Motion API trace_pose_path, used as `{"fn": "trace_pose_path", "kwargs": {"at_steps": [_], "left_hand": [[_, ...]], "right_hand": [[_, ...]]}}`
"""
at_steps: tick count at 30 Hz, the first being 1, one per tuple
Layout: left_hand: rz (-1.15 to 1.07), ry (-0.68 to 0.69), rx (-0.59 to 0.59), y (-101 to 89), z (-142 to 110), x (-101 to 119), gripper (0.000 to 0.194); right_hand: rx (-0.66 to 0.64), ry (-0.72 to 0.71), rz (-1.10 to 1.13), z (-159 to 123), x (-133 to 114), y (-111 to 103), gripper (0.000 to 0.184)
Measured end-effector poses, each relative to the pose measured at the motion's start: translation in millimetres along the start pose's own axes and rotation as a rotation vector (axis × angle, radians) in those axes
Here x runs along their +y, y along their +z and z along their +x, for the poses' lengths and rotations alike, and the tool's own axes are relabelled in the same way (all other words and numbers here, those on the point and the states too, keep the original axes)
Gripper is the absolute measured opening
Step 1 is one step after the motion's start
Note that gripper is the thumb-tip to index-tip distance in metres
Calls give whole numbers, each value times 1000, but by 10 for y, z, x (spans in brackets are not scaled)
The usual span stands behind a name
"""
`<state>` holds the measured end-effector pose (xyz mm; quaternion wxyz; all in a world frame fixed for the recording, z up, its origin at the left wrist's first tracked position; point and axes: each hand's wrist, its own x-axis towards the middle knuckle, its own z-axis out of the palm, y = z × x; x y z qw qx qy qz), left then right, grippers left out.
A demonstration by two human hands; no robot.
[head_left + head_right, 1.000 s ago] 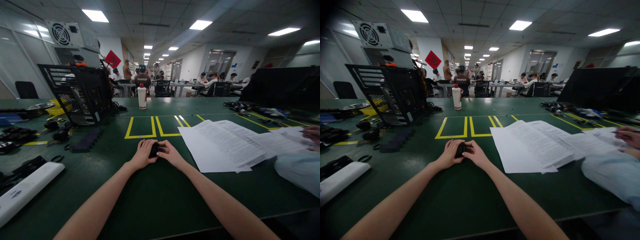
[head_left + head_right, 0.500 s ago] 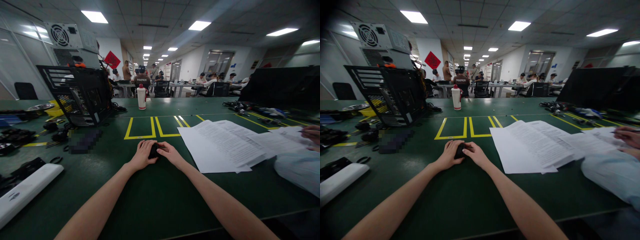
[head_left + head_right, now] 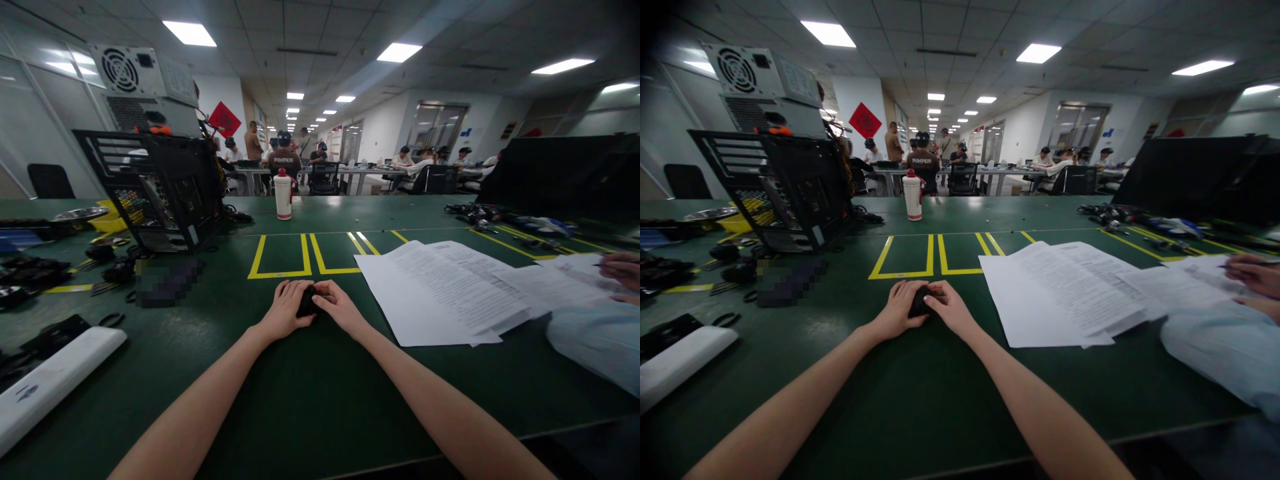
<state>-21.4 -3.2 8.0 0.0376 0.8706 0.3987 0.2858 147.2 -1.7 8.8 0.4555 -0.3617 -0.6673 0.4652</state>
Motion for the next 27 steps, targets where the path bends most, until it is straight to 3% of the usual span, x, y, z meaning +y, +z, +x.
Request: {"fn": "trace_pose_path", "kwargs": {"at_steps": [4, 10, 15, 20, 27], "left_hand": [[4, 5, 9, 6, -3, -1, 62], [14, -3, 21, 18, -7, 5, 64], [12, 6, 16, 1, -4, 9, 64], [17, 2, 6, 8, 0, -4, 64], [18, -5, 1, 10, -2, 3, 64]], "right_hand": [[-16, 78, 2, 12, 32, -25, 27], [-98, 11, 96, -43, -1, -6, 31], [-32, 0, 34, -24, -1, 1, 20], [15, 65, 6, 18, 11, -25, 30], [-115, 47, 110, -58, -60, -35, 31]]}}
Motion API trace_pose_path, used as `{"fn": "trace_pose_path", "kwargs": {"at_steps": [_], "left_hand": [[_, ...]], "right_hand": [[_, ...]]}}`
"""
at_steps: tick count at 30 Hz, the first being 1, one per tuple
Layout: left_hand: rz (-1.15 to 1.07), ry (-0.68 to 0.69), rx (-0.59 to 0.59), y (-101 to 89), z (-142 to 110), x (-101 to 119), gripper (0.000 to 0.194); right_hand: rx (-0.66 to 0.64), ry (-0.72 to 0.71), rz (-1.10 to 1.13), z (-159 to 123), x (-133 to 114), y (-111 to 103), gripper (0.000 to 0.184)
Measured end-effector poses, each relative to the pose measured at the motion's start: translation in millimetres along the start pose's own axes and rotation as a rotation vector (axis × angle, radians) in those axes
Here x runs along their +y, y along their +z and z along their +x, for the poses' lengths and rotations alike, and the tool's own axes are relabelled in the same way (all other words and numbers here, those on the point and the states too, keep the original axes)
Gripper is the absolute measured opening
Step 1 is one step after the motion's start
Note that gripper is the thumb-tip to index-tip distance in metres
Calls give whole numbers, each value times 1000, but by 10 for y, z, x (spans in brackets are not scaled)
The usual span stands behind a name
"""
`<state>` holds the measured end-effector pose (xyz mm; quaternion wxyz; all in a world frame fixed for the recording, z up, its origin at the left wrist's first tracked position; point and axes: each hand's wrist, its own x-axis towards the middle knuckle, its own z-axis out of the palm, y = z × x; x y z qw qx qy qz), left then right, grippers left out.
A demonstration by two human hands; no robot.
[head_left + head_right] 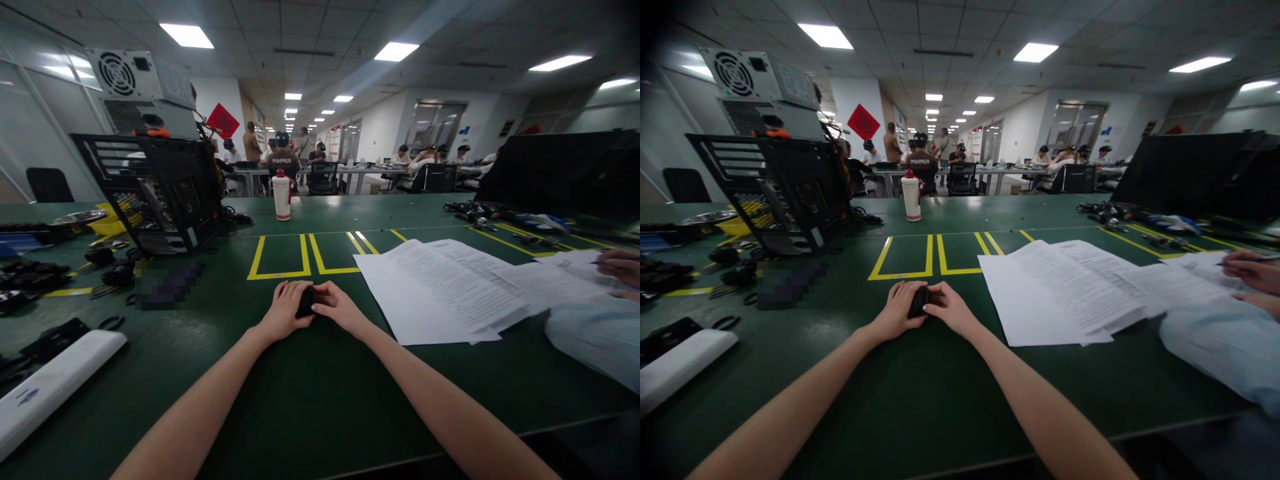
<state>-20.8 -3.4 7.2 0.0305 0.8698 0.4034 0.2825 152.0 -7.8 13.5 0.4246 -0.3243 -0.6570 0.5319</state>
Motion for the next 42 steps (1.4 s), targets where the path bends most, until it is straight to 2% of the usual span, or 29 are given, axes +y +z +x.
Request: {"fn": "trace_pose_path", "kwargs": {"at_steps": [2, 7, 10, 14, 18, 24, 30, 33, 37, 42], "left_hand": [[-2, -1, -2, -8, -2, 5, 63], [-12, 5, 1, -17, -1, 17, 63], [-11, -1, 11, -5, 6, 21, 63], [-8, -6, 19, 9, 10, 22, 62], [-2, -4, 16, 7, 7, 21, 63], [-10, -7, 10, 4, 9, 14, 63], [-17, -11, 8, -12, 6, 30, 61], [-18, -13, 5, -17, 1, 34, 61], [-13, -8, 10, -15, -1, 32, 62], [-4, 2, 21, -11, 4, 32, 62]], "right_hand": [[-4, -15, -3, -22, -9, 15, 32], [65, -42, -58, 19, 27, 31, 19], [102, -34, -74, 67, 69, 17, 24], [67, 7, -28, 73, 85, -14, 30], [1, -24, 28, 22, 46, -18, 35], [74, -73, -52, 29, 32, 28, 16], [98, -1, -13, 73, 86, 4, 35], [46, 6, 11, 45, 75, -7, 30], [14, -15, 43, 8, 42, 8, 33], [89, -50, -29, 47, 47, 23, 21]]}}
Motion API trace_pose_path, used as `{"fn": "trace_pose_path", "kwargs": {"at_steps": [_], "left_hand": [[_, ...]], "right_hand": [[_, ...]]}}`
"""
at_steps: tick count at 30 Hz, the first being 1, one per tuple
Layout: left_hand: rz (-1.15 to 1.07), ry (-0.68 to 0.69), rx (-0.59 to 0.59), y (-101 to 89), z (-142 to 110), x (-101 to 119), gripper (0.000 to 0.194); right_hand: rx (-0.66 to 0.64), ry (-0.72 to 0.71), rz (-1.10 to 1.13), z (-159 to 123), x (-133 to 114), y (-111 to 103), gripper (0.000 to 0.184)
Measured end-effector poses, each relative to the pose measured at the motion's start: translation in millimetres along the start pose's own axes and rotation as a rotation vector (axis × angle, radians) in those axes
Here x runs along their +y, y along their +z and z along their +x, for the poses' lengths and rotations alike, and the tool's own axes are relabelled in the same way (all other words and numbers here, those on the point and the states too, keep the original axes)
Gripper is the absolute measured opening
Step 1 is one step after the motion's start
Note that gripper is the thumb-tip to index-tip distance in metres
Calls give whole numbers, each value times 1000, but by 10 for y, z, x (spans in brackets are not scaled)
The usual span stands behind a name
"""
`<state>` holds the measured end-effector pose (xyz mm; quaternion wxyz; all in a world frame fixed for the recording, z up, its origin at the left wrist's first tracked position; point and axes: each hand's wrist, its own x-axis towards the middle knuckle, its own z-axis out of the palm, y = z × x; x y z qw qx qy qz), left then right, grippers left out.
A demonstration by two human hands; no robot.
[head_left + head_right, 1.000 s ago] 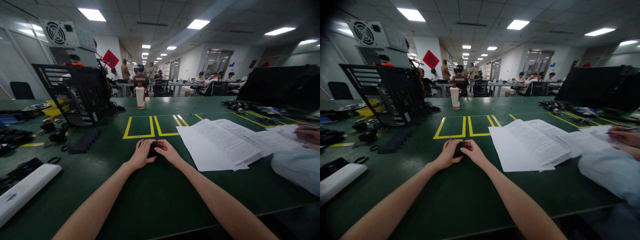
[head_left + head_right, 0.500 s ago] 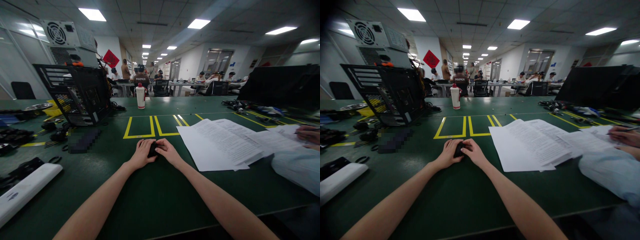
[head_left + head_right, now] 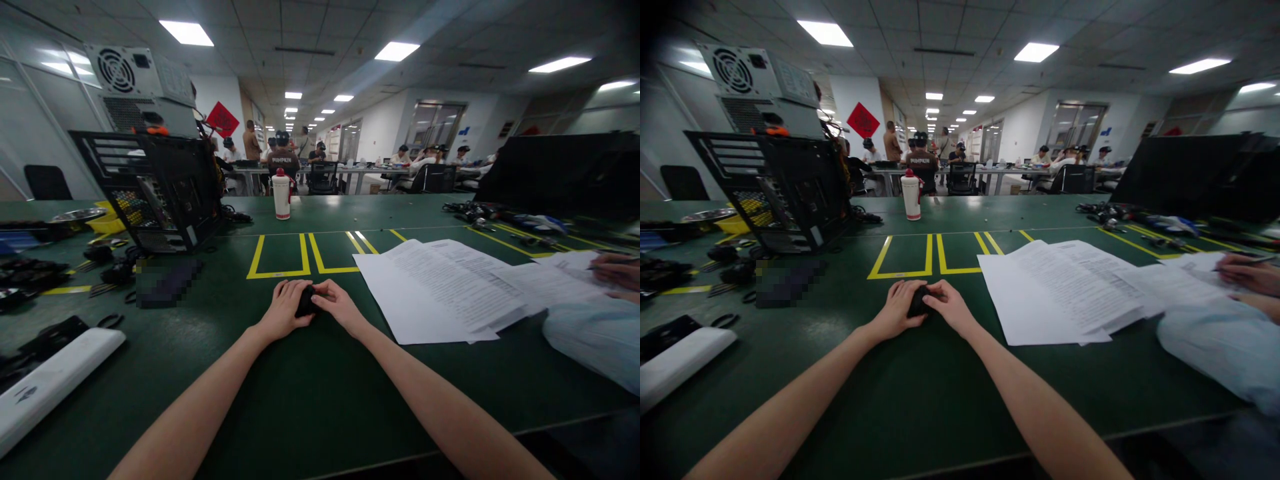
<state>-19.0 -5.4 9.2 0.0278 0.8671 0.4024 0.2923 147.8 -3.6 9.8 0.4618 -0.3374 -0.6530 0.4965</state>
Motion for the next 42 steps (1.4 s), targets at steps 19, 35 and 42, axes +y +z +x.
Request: {"fn": "trace_pose_path", "kwargs": {"at_steps": [19, 35, 42], "left_hand": [[-4, -6, -23, -12, -3, -7, 63], [-4, -7, -21, -3, -5, 11, 60], [1, -4, -13, 10, -7, -4, 61]], "right_hand": [[11, -8, -10, 16, 16, -5, 20], [2, 0, 29, -23, 14, 12, 23], [-35, 70, 70, -8, -12, -13, 32]]}}
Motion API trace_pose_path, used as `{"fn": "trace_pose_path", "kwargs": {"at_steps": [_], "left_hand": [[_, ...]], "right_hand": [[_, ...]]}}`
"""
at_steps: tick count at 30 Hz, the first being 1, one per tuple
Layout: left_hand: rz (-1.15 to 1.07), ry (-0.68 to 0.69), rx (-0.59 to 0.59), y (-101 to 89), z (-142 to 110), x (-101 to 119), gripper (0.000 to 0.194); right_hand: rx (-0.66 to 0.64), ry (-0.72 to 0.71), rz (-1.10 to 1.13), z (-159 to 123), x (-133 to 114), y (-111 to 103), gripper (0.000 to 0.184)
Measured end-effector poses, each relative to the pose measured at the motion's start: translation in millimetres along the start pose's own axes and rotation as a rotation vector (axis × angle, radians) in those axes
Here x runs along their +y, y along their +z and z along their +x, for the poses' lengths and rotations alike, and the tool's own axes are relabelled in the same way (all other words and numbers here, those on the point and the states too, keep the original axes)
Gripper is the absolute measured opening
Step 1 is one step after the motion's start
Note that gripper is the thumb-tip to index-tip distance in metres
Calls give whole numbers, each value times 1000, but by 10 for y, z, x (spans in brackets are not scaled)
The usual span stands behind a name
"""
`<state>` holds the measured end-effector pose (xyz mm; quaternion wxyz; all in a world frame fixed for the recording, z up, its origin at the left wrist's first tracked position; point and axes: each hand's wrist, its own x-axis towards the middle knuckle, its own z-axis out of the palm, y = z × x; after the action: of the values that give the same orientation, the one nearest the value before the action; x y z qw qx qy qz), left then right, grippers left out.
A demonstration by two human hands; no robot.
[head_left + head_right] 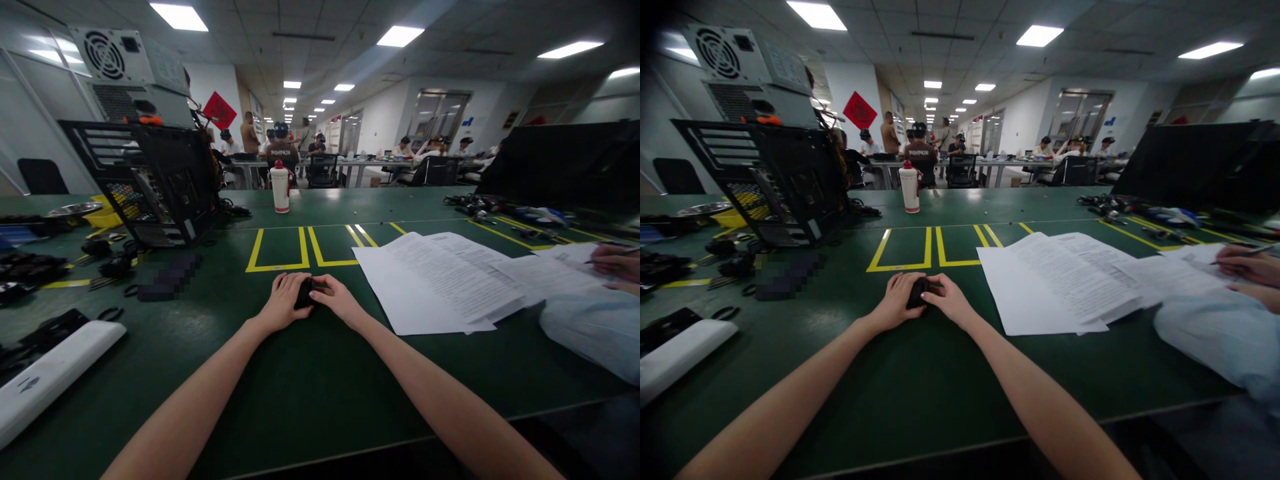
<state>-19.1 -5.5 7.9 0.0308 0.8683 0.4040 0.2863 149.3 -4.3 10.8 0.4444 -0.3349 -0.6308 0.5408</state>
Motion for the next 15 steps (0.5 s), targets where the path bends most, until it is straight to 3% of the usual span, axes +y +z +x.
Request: {"fn": "trace_pose_path", "kwargs": {"at_steps": [4, 9, 12, 15], "left_hand": [[-3, -1, -2, -1, -3, -9, 62], [-2, 0, -3, -7, -3, -15, 63], [-5, 0, -4, -12, 0, -13, 62], [-3, -1, 3, -2, 4, -16, 62]], "right_hand": [[-67, -48, 35, -63, -48, 14, 34], [41, -51, -42, -16, 2, 35, 20], [101, -20, -97, 36, 36, 27, 25], [71, 19, -77, 41, 31, 10, 29]]}}
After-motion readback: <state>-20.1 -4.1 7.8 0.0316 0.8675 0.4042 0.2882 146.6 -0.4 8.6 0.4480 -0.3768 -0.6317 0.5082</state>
